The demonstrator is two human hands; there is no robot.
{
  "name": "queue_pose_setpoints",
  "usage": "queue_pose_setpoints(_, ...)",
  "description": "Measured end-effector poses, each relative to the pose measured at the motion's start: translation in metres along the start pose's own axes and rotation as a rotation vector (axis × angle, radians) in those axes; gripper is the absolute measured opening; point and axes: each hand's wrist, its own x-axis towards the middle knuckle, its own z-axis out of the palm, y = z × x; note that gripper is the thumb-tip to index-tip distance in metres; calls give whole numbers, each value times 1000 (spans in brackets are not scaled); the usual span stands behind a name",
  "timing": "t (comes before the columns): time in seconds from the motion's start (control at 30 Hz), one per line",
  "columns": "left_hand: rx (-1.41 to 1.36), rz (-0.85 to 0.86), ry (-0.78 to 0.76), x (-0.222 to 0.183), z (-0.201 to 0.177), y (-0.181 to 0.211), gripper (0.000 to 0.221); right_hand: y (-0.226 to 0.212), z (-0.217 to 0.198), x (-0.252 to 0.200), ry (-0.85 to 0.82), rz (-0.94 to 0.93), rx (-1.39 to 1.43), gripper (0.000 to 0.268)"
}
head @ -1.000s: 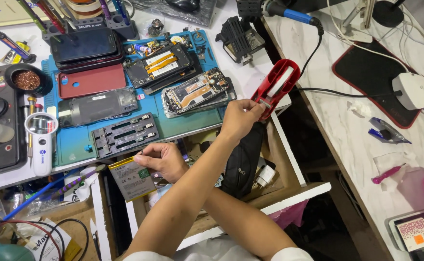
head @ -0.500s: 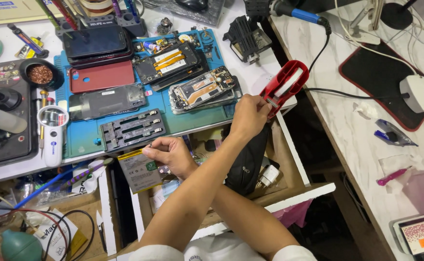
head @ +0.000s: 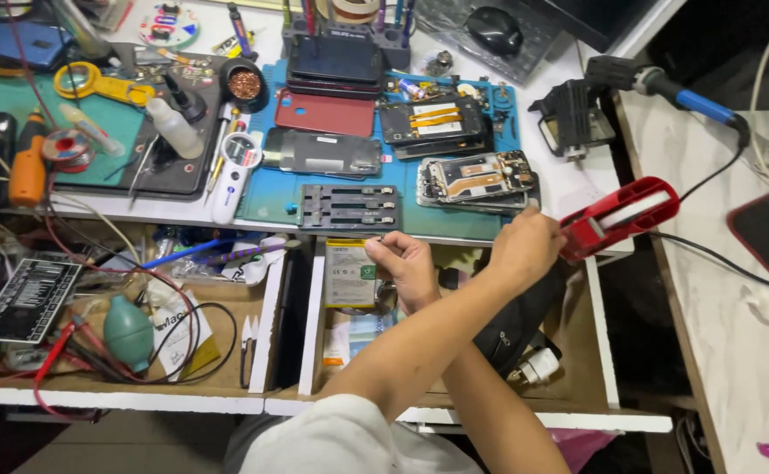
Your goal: Repairing a mobile phone by preparing and installing a replacement battery into the chassis
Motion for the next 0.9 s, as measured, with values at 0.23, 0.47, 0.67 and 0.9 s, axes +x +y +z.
queue_pose_setpoints(0.23,-511,434,216,-125,-116,20,18,2,-10,6,41,-4,28,13)
queue_pose_setpoints(0.47,-253,282,358,-193,-211,-75,29,23,-13,9,-45,-74,42,9)
queue_pose_setpoints(0.67,-345,186,420,-199,-200,-101,25,14,-7,0,-83,-69,9,12)
queue_pose_setpoints(0.9,-347,191,494,-191,-194,-117,17,-1,-4,-5,-109,-120,-5,12)
